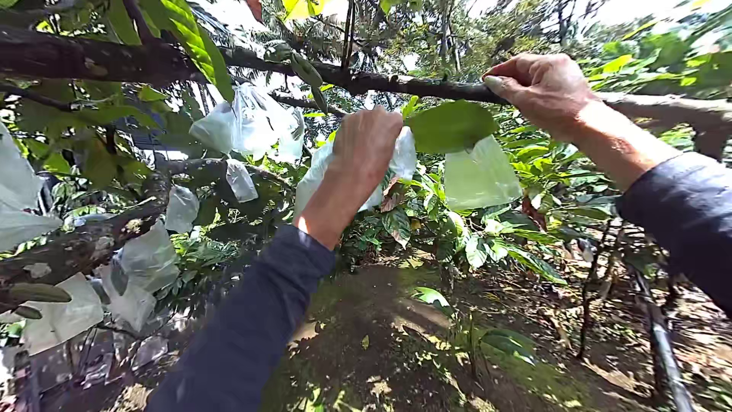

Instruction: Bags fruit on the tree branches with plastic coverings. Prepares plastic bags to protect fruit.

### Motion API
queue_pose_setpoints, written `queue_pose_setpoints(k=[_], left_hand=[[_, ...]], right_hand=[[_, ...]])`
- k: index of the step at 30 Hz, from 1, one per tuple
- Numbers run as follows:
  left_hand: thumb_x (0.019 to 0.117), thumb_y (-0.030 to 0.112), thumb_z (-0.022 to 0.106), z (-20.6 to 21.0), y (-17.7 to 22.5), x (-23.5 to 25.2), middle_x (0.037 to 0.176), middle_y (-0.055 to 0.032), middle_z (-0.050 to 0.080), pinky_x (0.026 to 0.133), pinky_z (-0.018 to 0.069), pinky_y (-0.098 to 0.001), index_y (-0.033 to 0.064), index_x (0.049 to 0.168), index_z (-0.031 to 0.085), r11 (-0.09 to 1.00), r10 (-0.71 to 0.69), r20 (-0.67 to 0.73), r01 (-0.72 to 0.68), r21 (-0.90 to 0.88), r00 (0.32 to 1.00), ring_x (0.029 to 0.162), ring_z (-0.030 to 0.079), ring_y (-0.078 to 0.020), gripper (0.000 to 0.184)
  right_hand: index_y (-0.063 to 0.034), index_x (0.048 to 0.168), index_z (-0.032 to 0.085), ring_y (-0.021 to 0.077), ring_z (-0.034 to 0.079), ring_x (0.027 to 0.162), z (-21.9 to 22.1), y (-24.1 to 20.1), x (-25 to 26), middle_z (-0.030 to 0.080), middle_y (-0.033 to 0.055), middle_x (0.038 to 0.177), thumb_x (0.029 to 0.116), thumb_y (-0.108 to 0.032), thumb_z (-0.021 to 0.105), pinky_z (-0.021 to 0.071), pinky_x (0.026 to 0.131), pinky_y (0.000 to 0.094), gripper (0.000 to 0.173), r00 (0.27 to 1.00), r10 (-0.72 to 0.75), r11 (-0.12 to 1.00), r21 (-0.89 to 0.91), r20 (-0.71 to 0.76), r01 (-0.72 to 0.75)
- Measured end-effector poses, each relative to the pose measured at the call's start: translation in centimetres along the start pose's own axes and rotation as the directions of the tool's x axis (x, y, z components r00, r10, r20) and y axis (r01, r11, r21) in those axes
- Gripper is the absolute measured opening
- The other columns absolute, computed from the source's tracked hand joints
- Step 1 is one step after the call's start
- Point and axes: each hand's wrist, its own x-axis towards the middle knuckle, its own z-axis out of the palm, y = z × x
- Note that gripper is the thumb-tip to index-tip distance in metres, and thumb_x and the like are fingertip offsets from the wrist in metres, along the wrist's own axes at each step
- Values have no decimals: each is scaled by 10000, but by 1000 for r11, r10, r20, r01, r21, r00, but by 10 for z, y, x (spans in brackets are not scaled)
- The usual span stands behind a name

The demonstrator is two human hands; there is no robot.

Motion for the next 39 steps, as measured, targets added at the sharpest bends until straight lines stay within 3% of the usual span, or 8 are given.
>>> queue_pose_setpoints(k=[2, 7, 9, 13, 19, 28, 34, 39], left_hand=[[911, 12, 658, 40, 19, -60, 820, -157, 661, 613, 550, -513, 50, 859, 680, 996, 73, 200, -59, -71, 977, 757, 675, -356, 68], [951, 58, 636, 118, 31, -160, 1110, -222, 684, 873, 525, -651, 4, 1096, 681, 912, 300, 772, 68, -404, 560, 1076, 658, -425, 161], [927, 96, 666, 119, 10, -180, 1009, -158, 714, 876, 550, -557, 27, 1049, 711, 734, 319, 657, 261, -627, 683, 979, 688, -315, 147], [950, 159, 717, 98, -13, -207, 784, -30, 674, 689, 569, -289, 9, 1144, 704, -130, -138, 512, 497, -858, 848, 684, 628, -109, 245], [1017, 120, 586, 68, 13, -268, 833, -87, 639, 692, 564, -304, -58, 1335, 573, -524, -216, 494, 327, -787, 843, 710, 612, -143, 364], [1123, 320, 325, 65, 62, -326, 890, -146, 639, 651, 586, -319, -64, 1415, 472, -572, -449, 473, 163, -804, 758, 683, 626, -178, 504], [1105, 473, 307, 85, 55, -356, 1138, -222, 697, 980, 565, -563, 81, 1485, 381, -739, -439, 452, -25, -673, 777, 1072, 705, -385, 551], [1118, 335, 378, 81, 59, -369, 1207, -311, 670, 815, 631, -583, -13, 1438, 408, -756, -449, 592, 68, -651, 669, 1062, 706, -463, 473]], right_hand=[[-181, 1225, 706, 227, 667, 920, -7, 0, 0, 713, 93, 1046, 1069, -379, 528, 506, 833, 541, 309, 999, 4, 1000, -9, 46, -4], [-184, 1225, 717, 272, 685, 1008, -15, -5, -2, 722, 115, 1109, 1046, -371, 570, 505, 886, 599, 299, 998, 9, 999, -33, 54, -7], [-166, 1262, 683, 216, 671, 1076, -18, -15, -8, 701, 91, 1194, 1031, -390, 580, 515, 954, 520, 338, 999, -46, 999, -2, -10, 46], [-152, 1221, 673, 8, 660, 955, -8, -55, -56, 702, -54, 1046, 1032, -340, 610, 553, 893, 235, 273, 961, -273, 928, 249, -47, 276], [-196, 1170, 707, 40, 704, 878, 54, -126, -198, 724, -104, 1008, 1039, -372, 572, 627, 754, 248, 257, 876, -353, 889, 409, 329, 204], [-173, 1239, 618, 33, 634, 670, 150, -127, -344, 682, -91, 821, 969, -555, 640, 567, 601, 268, 468, 703, -196, 848, 479, 683, -229], [-131, 1040, 728, 86, 664, 618, 169, -125, -370, 723, -30, 797, 958, -331, 727, 583, 553, 267, 215, 800, -6, 700, 573, 600, -425], [-88, 1028, 732, 93, 625, 619, 180, -113, -363, 700, -1, 814, 1027, -231, 633, 538, 532, 251, 174, 882, 23, 663, 653, 471, -366]])
